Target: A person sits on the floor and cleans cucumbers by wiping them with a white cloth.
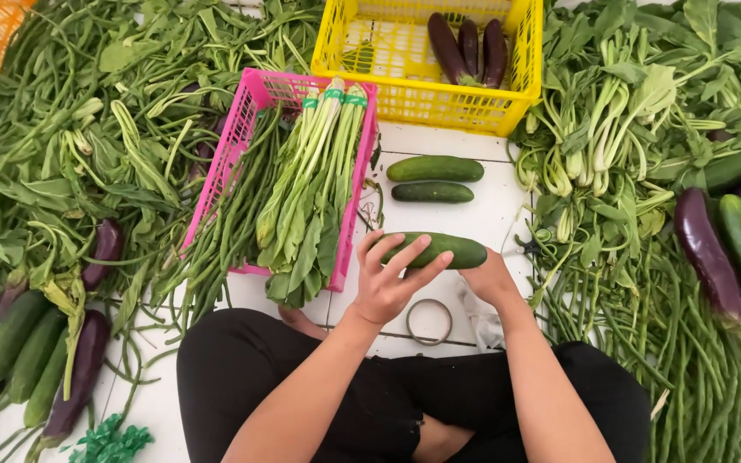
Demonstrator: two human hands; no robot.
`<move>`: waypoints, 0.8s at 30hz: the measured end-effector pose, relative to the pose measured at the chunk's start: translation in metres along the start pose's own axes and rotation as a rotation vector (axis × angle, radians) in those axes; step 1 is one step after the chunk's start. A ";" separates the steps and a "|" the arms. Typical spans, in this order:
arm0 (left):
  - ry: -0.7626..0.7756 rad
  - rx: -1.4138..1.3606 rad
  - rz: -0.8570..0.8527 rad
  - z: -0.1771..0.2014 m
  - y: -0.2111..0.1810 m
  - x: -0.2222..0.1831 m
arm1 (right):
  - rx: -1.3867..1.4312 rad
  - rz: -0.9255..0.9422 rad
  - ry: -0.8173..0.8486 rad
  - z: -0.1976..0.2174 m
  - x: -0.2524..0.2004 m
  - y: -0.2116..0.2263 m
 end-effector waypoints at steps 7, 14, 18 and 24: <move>0.026 0.006 0.031 -0.006 0.005 -0.004 | -0.001 0.058 -0.001 0.001 0.005 0.000; 0.516 -0.883 1.018 -0.056 0.042 -0.053 | -0.010 0.059 0.046 -0.001 -0.003 0.009; 0.579 -0.972 1.301 -0.065 0.043 -0.076 | -0.010 0.063 0.054 -0.001 0.000 0.009; 0.131 -1.688 2.025 -0.079 0.035 -0.101 | -0.003 0.069 0.058 -0.005 0.003 0.006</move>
Point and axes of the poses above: each hand's wrist, its own x-axis towards the middle knuckle, its own z-axis out of the back of the hand, y = z × x, the point moved 7 cm from there along x, towards the middle knuckle, and after that the axes turned 7 degrees about -x, right-handed, at the moved point
